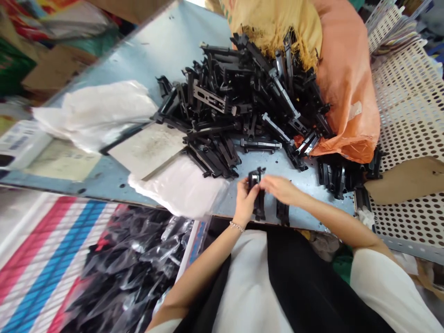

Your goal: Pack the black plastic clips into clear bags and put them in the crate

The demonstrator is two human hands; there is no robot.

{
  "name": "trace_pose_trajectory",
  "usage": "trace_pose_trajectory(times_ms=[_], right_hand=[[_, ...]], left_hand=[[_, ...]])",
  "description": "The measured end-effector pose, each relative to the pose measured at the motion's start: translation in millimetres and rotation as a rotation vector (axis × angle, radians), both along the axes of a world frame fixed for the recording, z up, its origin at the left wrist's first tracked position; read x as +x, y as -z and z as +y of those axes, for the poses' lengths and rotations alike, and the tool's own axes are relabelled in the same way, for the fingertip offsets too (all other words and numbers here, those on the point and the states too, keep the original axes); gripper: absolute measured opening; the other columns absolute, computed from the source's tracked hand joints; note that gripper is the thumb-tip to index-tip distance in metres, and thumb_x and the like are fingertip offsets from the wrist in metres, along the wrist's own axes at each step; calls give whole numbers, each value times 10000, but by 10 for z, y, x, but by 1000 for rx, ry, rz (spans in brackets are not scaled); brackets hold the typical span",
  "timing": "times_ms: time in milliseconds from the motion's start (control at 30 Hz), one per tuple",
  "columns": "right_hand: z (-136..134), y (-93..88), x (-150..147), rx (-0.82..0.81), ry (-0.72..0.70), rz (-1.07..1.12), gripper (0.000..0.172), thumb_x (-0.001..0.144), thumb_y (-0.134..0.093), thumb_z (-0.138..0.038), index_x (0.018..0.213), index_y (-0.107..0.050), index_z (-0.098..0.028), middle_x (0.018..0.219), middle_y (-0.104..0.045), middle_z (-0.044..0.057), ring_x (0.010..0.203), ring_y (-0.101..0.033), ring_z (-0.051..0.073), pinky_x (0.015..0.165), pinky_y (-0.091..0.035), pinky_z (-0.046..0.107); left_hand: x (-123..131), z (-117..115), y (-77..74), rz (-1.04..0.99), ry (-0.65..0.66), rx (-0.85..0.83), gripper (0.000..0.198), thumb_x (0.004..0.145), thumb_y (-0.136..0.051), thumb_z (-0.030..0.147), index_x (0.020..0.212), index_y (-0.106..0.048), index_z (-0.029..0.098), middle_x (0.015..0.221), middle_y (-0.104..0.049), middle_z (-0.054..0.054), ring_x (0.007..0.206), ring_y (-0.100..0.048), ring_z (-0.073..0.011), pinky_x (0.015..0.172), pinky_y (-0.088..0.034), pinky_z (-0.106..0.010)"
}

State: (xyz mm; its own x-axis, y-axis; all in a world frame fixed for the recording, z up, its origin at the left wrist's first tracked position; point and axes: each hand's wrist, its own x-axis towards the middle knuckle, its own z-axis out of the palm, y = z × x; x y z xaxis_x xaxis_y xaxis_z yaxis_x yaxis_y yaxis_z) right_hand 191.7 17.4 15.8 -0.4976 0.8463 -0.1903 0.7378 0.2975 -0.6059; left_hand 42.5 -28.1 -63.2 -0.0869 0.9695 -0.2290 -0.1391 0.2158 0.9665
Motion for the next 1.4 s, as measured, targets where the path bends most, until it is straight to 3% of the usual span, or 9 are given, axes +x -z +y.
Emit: trace_pose_trajectory(times_ms=[100, 267, 500, 633, 833, 900, 1133, 1300, 1400], right_hand=[[717, 57, 180, 445, 356, -223, 282, 1032, -399, -272, 1198, -604, -174, 1210, -620, 164, 1099, -549, 288, 899, -436, 401], [1394, 99, 384, 467, 451, -494, 346, 1002, -420, -198, 1304, -537, -76, 1263, -583, 236, 1170, -500, 357, 965, -400, 494], [287, -98, 110, 616, 191, -145, 245, 1019, -462, -344, 1128, -613, -185, 1036, -633, 136, 996, -564, 297, 869, -463, 425], [-177, -193, 71, 568, -44, 44, 250, 1021, -490, -414, 1063, -619, -205, 961, -640, 95, 921, -576, 246, 816, -481, 370], [138, -339, 198, 647, -165, -168, 360, 1019, -440, -503, 969, -630, -200, 912, -595, 110, 889, -523, 261, 786, -434, 401], [171, -302, 140, 534, -204, -87, 421, 1016, -418, -545, 868, -613, -203, 823, -567, 86, 823, -515, 234, 739, -424, 376], [-58, -38, -86, -127, 186, 311, 622, 1025, -108, -642, 831, -521, -220, 596, -426, -30, 522, -403, 153, 523, -366, 294], [83, -268, 135, 387, -135, -36, 443, 1024, -383, -564, 894, -599, -199, 796, -602, 78, 794, -527, 219, 700, -400, 350], [179, -385, 227, 448, -354, -132, 418, 1043, -380, -486, 825, -598, -204, 755, -586, 79, 775, -509, 219, 680, -376, 354]], left_hand=[[123, -32, 235, 263, 124, 122, 433, 893, -615, 427, 1240, -557, 175, 1293, -569, -151, 1273, -532, -296, 1115, -410, -512], [184, -23, 320, 477, 205, 278, 446, 924, -569, 344, 1337, -556, 175, 1442, -466, -193, 1399, -406, -345, 1177, -296, -613], [53, 264, -168, 13, 77, 310, 847, 931, -575, 540, 1585, -81, 326, 1636, -254, -143, 1437, -418, -273, 1175, -365, -476], [-65, 287, -422, -32, 44, 201, 717, 925, -583, 521, 1531, -283, 282, 1544, -423, -106, 1387, -473, -263, 1163, -395, -425], [-195, 23, -632, 37, 227, 173, 542, 939, -557, 403, 1424, -414, 209, 1406, -546, -99, 1321, -516, -254, 1150, -409, -405], [-189, -45, -649, 128, 243, 184, 524, 940, -539, 370, 1413, -407, 187, 1384, -552, -123, 1297, -537, -267, 1140, -415, -432], [-197, -43, -556, 379, 210, 237, 661, 894, -567, 353, 1468, -307, 156, 1477, -444, -206, 1362, -485, -332, 1122, -413, -504], [-296, 37, -624, 209, 283, 186, 509, 898, -555, 323, 1366, -405, 194, 1375, -547, -118, 1280, -541, -265, 1126, -407, -431], [-299, 27, -710, 148, 348, 67, 400, 900, -538, 337, 1263, -467, 187, 1228, -618, -86, 1172, -594, -255, 1068, -451, -424]])
